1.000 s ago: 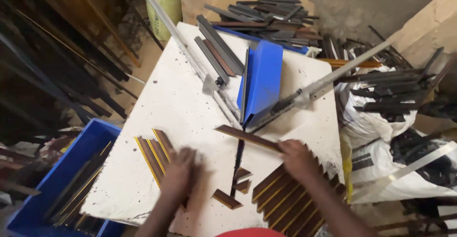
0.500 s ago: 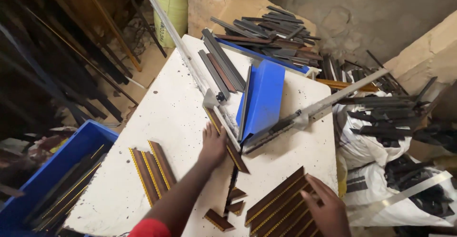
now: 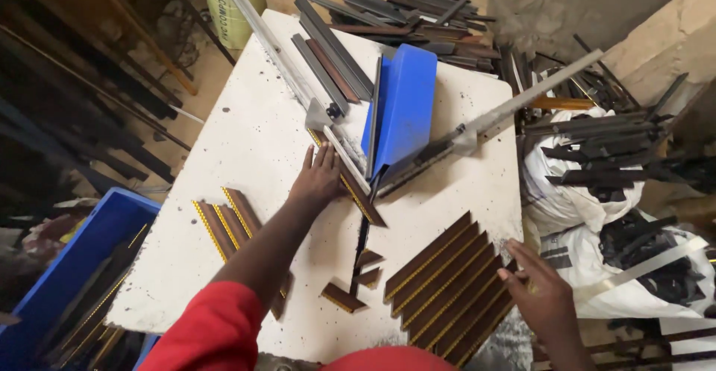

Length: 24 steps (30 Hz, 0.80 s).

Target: Cutting several pieces of frame molding using a manual miter cutter.

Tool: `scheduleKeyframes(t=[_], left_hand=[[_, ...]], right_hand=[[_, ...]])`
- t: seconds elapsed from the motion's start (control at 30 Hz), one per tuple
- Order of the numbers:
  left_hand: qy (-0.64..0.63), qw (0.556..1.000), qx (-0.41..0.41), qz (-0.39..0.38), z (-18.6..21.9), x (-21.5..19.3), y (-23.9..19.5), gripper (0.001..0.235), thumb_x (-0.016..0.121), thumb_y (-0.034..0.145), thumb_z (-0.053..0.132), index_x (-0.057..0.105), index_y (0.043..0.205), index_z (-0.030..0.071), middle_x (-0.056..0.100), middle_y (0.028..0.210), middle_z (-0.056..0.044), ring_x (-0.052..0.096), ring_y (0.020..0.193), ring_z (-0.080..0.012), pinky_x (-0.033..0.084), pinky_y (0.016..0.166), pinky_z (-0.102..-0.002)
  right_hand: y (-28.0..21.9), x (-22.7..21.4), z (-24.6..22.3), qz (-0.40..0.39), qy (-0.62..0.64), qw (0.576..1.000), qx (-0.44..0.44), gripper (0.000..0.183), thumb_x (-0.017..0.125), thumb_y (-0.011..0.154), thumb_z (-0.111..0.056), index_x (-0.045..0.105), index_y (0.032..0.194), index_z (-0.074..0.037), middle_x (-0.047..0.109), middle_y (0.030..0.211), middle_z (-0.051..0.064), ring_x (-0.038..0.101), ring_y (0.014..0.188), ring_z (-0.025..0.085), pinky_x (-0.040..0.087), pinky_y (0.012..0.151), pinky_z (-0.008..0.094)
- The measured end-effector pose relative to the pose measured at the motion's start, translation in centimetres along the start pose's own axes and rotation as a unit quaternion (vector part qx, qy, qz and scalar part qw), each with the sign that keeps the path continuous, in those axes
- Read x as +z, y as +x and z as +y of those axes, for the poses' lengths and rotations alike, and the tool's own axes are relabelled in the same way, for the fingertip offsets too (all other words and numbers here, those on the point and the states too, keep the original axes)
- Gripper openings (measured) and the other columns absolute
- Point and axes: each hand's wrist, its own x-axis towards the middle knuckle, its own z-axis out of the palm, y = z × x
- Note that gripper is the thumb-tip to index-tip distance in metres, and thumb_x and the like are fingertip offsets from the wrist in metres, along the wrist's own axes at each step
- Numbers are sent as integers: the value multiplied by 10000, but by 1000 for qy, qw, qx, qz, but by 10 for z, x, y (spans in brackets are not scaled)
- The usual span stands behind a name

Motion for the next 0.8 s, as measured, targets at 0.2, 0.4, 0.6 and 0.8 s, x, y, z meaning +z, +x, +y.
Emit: scheduleKeyframes(t=[0.2,0.4,0.6,0.8], left_hand=[[-14,1000,3,1,-15,13,56,1094,690,821,665,319,1512,-97,269,1622,-283,180,1546,-363,124,1248,-504],[-36,999,-7,-14,-19,11,68,1093,786,792,594,347,1521,-92,297,1636,-272,212,1565,-354,176,1267,-469],[-94,992,-39,-70,-1,-34,12,1097,766,769,657,344,1517,-25,279,1615,-259,222,1533,-351,178,1247,-472],[-77,990,-101,-55,18,-60,-126,714,591,929,633,480,1478,190,245,1622,-281,172,1554,-420,126,1237,-619]], right_hand=[[29,14,24,7,4,1000,-19,431,756,863,-217,708,1270,-82,695,1362,104,681,1226,238,572,932,360],[85,59,38,-88,-48,994,-46,388,751,893,-227,723,1270,-139,691,1362,77,630,1271,251,477,1088,407],[143,90,54,-289,-188,931,-117,522,807,781,-129,674,1285,-141,569,1443,85,487,1351,301,409,1114,418],[140,84,79,-436,-141,879,-134,298,842,713,-112,723,986,-118,705,1052,56,659,1052,247,534,935,367]])
